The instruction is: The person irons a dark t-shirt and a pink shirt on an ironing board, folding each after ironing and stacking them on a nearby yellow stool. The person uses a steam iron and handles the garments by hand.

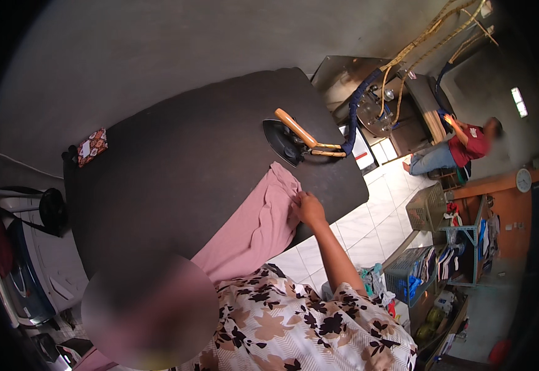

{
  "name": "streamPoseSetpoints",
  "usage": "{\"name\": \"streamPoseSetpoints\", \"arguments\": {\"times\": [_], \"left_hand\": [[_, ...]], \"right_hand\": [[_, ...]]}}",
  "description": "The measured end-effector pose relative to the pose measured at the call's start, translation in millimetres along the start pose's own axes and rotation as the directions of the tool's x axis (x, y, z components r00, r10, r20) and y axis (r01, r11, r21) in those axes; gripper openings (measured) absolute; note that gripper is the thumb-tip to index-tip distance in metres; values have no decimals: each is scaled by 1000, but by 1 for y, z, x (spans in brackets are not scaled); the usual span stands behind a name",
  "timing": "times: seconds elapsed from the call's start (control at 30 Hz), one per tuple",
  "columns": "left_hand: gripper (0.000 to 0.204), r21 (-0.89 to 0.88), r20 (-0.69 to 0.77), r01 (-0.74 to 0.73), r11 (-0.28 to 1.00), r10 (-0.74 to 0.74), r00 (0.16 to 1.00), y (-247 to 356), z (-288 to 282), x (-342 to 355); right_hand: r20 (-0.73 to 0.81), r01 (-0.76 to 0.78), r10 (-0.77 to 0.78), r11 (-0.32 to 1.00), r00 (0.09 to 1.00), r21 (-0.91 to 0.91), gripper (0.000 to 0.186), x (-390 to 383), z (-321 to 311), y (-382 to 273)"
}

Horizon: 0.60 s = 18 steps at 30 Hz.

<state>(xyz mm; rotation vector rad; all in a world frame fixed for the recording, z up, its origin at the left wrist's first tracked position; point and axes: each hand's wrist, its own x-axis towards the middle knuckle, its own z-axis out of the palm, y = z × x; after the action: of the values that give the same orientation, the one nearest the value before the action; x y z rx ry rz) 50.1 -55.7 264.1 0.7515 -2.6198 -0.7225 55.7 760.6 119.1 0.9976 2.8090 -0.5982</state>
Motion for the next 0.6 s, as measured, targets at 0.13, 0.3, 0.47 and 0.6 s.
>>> {"name": "streamPoseSetpoints", "arguments": {"times": [0.13,0.3,0.47,0.6], "left_hand": [[39,32,-10,7,999,-6,1000,-9,-24,23],[38,38,-38,16,999,-14,999,-18,-73,50],[36,-101,100,-163,981,173,980,13,-72,57],[20,-64,343,-232,971,240,908,209,-22,-36]], "right_hand": [[-173,158,-134,979,976,132,17,9,5,-23],[-247,394,-345,900,905,185,17,35,39,-27],[-251,355,-277,863,927,359,12,51,64,-9],[-292,322,-170,707,941,629,10,33,37,-34]]}}
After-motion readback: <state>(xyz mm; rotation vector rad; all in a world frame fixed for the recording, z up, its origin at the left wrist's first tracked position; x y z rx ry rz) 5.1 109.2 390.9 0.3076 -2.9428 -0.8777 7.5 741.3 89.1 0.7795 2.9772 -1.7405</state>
